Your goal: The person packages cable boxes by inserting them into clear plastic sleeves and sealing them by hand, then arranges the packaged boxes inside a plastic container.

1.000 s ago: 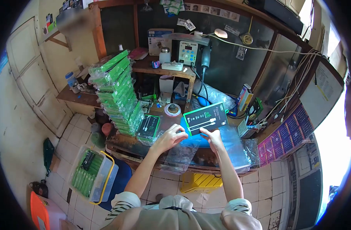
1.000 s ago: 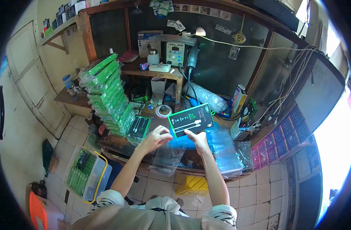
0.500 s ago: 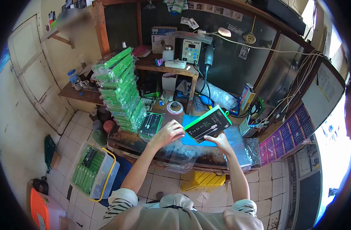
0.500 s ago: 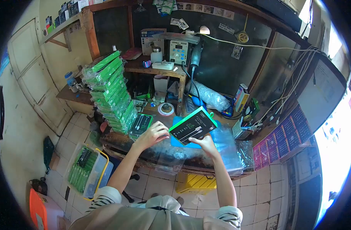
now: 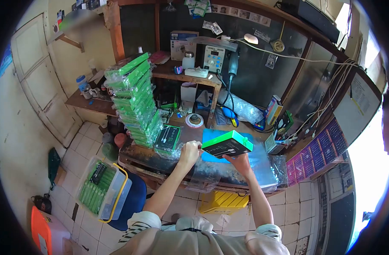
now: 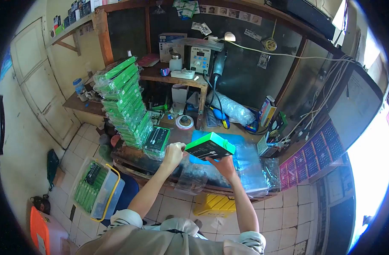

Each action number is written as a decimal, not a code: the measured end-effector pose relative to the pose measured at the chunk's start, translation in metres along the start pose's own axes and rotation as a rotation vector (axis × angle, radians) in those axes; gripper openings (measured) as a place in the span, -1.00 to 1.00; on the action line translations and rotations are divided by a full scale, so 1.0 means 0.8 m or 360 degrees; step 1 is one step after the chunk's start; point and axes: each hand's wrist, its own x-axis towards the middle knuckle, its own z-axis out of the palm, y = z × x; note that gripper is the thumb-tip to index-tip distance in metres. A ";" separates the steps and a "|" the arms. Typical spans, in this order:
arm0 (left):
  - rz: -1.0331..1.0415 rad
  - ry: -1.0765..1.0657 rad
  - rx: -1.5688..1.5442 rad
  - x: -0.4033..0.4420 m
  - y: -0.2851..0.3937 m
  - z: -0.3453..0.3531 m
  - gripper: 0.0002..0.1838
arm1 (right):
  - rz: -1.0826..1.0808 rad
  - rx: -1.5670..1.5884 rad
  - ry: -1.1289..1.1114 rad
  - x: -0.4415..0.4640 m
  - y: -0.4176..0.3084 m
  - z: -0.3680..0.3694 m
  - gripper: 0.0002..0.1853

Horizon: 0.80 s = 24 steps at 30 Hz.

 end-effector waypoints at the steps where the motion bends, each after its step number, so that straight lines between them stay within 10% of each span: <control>1: -0.0024 0.0017 0.0021 -0.001 0.003 0.001 -0.86 | 0.0008 0.0000 0.0003 -0.002 0.000 -0.001 -0.55; 24: -0.0375 0.0260 -0.0660 -0.007 0.010 0.008 -0.91 | -0.0031 -0.0164 -0.0111 0.003 -0.007 -0.007 -0.68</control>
